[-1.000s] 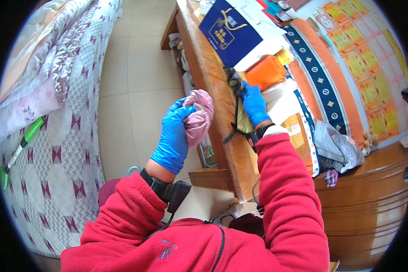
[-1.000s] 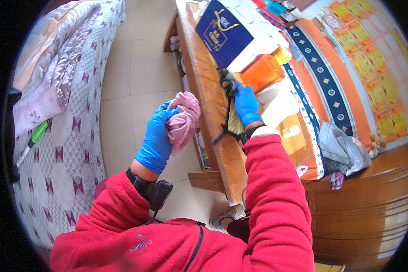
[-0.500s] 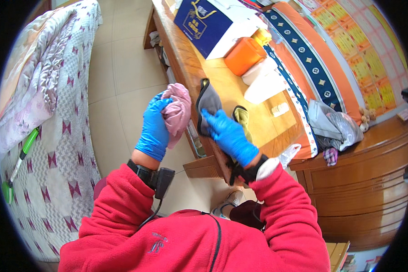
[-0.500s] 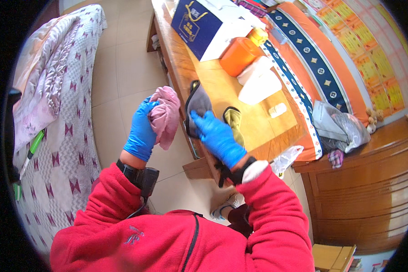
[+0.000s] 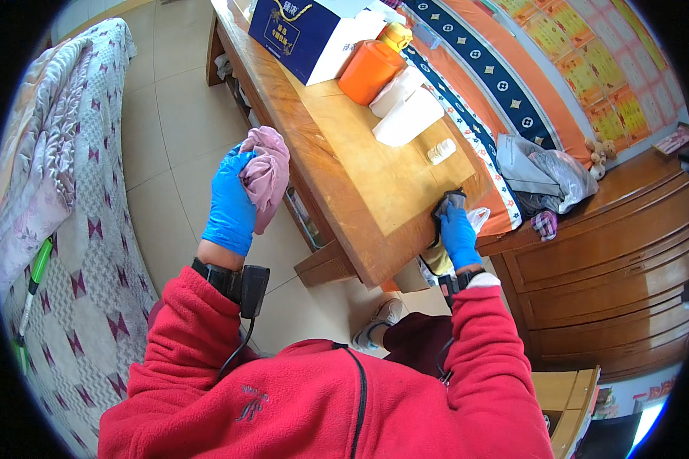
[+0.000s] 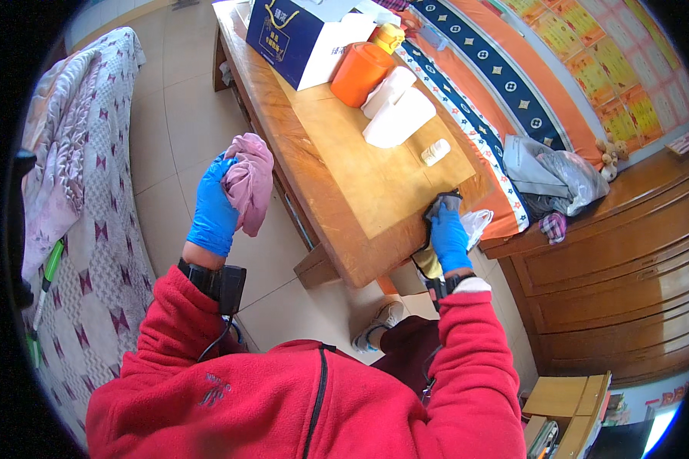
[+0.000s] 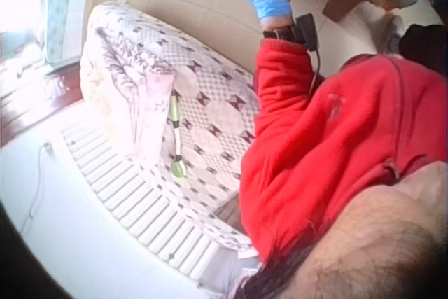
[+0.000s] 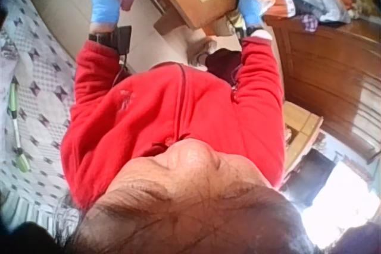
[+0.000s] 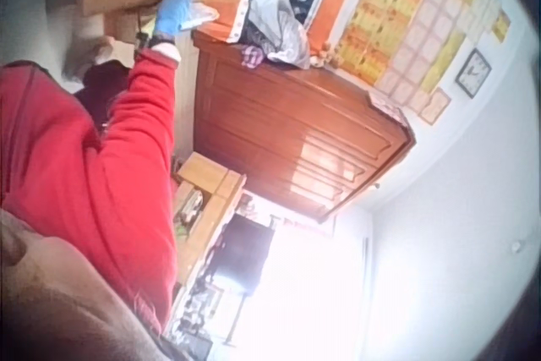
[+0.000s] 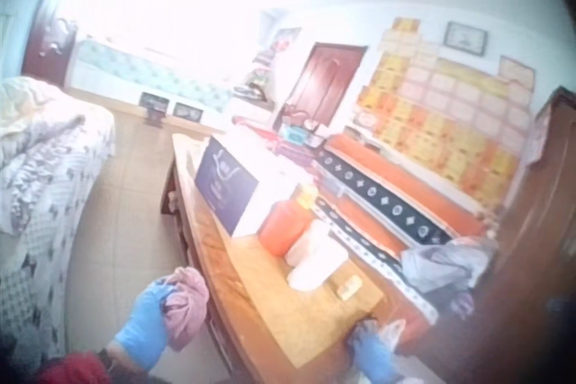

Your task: The person wipes a wooden table with a pink cloth and a spray bottle, moving items like paper towels and a box aside to reach the surface. They clean the tabletop and edges, then wipe the lower shelf of the table.

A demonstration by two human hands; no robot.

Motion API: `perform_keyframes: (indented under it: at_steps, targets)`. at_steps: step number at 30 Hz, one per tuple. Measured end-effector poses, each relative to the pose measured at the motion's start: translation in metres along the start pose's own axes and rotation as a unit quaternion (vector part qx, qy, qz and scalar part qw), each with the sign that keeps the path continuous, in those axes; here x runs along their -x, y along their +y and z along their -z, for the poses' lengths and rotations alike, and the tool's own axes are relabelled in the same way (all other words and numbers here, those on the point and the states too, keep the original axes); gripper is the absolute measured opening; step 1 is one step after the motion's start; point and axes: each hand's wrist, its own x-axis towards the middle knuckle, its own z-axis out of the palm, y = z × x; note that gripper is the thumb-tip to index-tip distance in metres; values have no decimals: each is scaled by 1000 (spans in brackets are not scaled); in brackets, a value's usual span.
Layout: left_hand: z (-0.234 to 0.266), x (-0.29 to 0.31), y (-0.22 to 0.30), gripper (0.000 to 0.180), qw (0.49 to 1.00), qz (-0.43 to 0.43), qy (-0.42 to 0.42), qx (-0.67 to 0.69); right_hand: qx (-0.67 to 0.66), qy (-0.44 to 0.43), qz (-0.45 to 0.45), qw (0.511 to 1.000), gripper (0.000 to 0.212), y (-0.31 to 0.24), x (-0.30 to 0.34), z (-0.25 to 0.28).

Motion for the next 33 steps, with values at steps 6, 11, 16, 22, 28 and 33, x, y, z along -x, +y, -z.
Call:
perform_keyframes:
  at_steps: [6, 11, 16, 22, 28, 33]
  targets:
    - [-17, -2, -2, 32, 999, 18, -10, 27, -66, -2, 126, 990, 43, -79, 48, 0]
    - [-26, 1, -3, 41, 973, -145, -83, -161, -84, 137, 202, 966, 39, -118, 61, 64]
    - [-35, 13, -1, 63, 888, -237, -155, -363, -293, 196, 181, 918, 54, -136, 28, 112]
    - [-71, 42, -13, 60, 944, -55, -246, -214, -471, 103, 261, 837, 86, -188, 85, 84]
    - [-104, 70, -43, 66, 795, -110, -434, -408, -781, 30, 23, 623, 48, -176, 99, 61]
    - [-125, 67, -73, 61, 688, -193, -411, -566, -806, 205, -26, 554, 30, -87, 98, 95]
